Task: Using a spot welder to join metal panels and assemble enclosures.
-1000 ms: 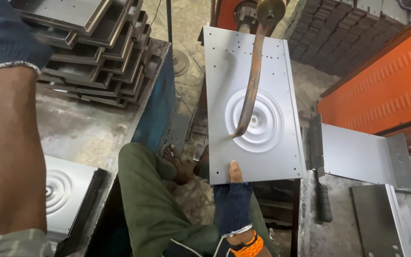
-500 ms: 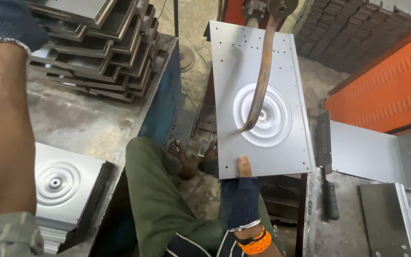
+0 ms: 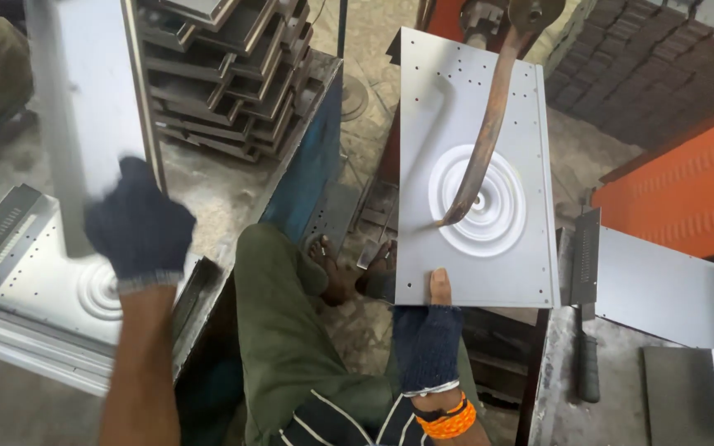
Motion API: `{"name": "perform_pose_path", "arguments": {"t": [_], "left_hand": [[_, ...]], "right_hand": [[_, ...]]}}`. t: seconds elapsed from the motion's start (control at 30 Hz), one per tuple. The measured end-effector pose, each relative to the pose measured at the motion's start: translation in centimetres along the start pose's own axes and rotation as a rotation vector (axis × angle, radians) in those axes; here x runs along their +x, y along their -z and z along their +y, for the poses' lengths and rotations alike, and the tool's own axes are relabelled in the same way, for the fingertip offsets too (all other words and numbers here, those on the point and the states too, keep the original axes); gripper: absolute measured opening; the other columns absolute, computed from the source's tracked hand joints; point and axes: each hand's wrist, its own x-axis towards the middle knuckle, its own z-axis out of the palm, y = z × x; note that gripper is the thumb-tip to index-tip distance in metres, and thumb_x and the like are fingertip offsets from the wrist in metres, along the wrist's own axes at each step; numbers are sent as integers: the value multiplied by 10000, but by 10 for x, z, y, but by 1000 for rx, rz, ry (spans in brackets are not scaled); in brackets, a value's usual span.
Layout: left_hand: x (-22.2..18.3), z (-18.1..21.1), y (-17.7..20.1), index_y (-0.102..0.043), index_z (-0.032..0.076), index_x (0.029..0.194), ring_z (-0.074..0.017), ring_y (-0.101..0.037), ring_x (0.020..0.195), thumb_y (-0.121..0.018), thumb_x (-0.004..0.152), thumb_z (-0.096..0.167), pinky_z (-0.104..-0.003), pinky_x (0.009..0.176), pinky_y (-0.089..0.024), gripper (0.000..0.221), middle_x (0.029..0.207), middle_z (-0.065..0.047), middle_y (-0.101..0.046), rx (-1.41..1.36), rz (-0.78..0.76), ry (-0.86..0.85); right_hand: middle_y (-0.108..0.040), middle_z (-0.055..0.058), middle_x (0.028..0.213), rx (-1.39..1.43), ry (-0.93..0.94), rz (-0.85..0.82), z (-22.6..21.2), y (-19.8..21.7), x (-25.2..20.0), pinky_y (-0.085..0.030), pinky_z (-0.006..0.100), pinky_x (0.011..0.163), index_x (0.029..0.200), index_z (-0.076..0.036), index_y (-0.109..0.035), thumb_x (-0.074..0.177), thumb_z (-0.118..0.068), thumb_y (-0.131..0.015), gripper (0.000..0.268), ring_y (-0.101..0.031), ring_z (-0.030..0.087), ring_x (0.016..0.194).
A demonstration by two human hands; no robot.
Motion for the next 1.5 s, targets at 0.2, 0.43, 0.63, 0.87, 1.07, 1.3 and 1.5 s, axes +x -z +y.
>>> {"name": "perform_pose_path", "arguments": {"t": [0.2,0.43,0.63,0.87,1.07,1.3,1.5], "left_hand": [[-139,20,7,-621,44,1138,-466,-666,733,-753,890,226,-567,630,-508,334,835,-238,-693,-371,-17,144],[-197,37,-35,-666,144,1180,-459,-677,750,-640,830,137,-573,684,-526,351,824,-226,-702,-428,-354,195],[-165,40,-17,-629,88,1180,-462,-672,771,-683,789,199,-573,707,-522,411,831,-247,-694,-566,-295,109],[-90,40,35,-641,46,1045,-406,-688,852,-736,792,368,-509,750,-525,421,873,-219,-691,-650,-647,88],[-97,33,26,-677,44,1003,-384,-695,858,-746,769,483,-496,790,-522,502,904,-216,-692,-641,-888,120],[-79,-11,17,-680,6,873,-341,-733,816,-765,735,339,-447,766,-566,370,847,-211,-723,-387,-1236,-96],[-80,-8,-12,-768,-20,947,-291,-719,819,-815,751,230,-385,765,-546,321,849,-209,-737,-660,-1085,-99]], "right_hand": [[-662,46,1226,18,25,-43,-9,-21,-12,-508,351,1012,1260,-33,-597,963,-264,-661,382,-627,181,1090],[-661,57,1211,38,34,-36,-8,-12,-8,-507,346,1021,1236,-40,-600,974,-254,-654,343,-631,184,1090],[-663,51,1177,11,23,-8,-7,-8,-4,-515,325,960,1217,-37,-609,976,-277,-659,343,-625,171,1049],[-656,44,1131,7,8,-44,-7,-9,-6,-515,329,928,1195,-27,-615,1002,-289,-646,327,-618,165,1004],[-658,45,1143,39,-13,-72,-8,-1,-1,-507,322,941,1198,-26,-621,1008,-289,-643,325,-618,160,1015],[-678,43,1200,77,-19,-39,-7,-9,-5,-512,337,1005,1229,-34,-621,986,-247,-655,325,-645,173,1075],[-684,37,1215,58,19,-46,-11,-18,-10,-519,340,1038,1245,-51,-615,960,-249,-681,353,-648,166,1102]]}}
